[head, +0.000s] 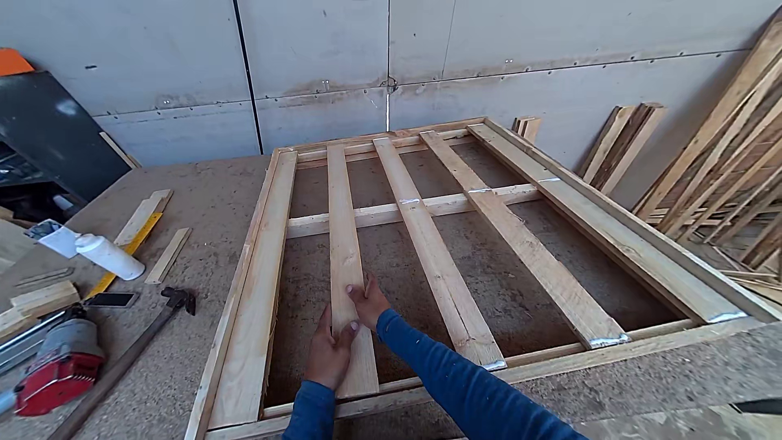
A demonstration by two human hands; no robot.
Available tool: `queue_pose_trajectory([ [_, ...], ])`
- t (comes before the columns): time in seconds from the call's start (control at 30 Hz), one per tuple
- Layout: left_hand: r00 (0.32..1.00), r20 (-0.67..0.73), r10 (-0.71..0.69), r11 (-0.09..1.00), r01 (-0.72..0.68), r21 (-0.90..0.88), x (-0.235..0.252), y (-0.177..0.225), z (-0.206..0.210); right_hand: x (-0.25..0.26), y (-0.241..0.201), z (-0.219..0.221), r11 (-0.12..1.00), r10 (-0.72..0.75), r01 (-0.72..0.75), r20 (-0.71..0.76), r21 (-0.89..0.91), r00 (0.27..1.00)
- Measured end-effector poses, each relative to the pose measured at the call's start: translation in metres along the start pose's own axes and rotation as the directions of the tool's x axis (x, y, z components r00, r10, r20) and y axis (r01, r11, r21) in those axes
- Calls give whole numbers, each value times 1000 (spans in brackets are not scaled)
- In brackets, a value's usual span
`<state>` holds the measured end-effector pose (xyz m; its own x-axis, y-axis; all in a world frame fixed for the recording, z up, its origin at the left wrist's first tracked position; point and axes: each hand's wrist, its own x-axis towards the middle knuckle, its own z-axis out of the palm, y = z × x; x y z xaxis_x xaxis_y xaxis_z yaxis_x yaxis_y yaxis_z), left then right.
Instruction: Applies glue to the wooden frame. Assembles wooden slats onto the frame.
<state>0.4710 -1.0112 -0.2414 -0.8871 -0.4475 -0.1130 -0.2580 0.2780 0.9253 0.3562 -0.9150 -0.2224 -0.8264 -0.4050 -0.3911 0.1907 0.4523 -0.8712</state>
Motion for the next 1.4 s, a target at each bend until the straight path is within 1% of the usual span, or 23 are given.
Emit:
queue_pose_trajectory([
  [0.17, 996, 35, -80, 995, 82, -58, 4, -6, 5, -10, -1, -4, 995, 95, -95, -4, -27, 995],
  [0.3, 980, 139, -143, 982, 158, -102, 12, -7, -3, -14, 9, -3, 990, 113, -112, 5, -90, 994],
  [0.37, 971, 178, -162, 984, 174, -50, 9, -5, -9, -20, 13, -4, 985, 107, -104, 19, -137, 994],
  [0.47, 952, 249, -178, 975, 136, 177, -11, -9, -27, -32, 17, -10, 974, 59, -43, 68, -225, 996],
  [0.5, 943, 282, -176, 970, 117, 214, -19, -12, -32, -36, 20, -11, 972, 42, -21, 86, -234, 995],
  [0.57, 935, 323, -148, 976, 87, 197, -31, -18, -36, -42, 28, -13, 969, 36, -8, 113, -245, 993],
  [0.67, 947, 294, -126, 987, 90, 134, -34, -24, -33, -61, 29, -16, 970, 62, -29, 134, -241, 989],
  [0.73, 948, 263, -180, 980, 150, 131, -44, -21, -35, -87, 28, -16, 981, 56, -29, 134, -192, 989],
  [0.77, 949, 242, -203, 975, 174, 136, -55, -15, -38, -96, 29, -17, 986, 35, -13, 128, -168, 991],
  [0.83, 955, 213, -206, 974, 179, 136, -78, 2, -43, -104, 34, -18, 988, -2, 19, 110, -155, 994],
  [0.93, 954, 240, -181, 980, 154, 127, -82, 10, -45, -111, 34, -20, 989, -18, 31, 94, -144, 995],
  [1.03, 951, 268, -154, 985, 126, 120, -81, 11, -47, -118, 37, -19, 995, -29, 36, 74, -95, 997],
  [1.2, 943, 290, -164, 986, 148, 77, -77, 13, -47, -125, 37, -14, 999, -34, 34, 0, -30, 999],
  [1.3, 942, 292, -166, 985, 145, 93, -74, 9, -47, -125, 37, -13, 998, -47, 46, -24, -41, 999],
  [1.4, 930, 326, -171, 985, 152, 84, -72, 6, -46, -126, 37, -13, 999, -35, 34, -37, -31, 999],
])
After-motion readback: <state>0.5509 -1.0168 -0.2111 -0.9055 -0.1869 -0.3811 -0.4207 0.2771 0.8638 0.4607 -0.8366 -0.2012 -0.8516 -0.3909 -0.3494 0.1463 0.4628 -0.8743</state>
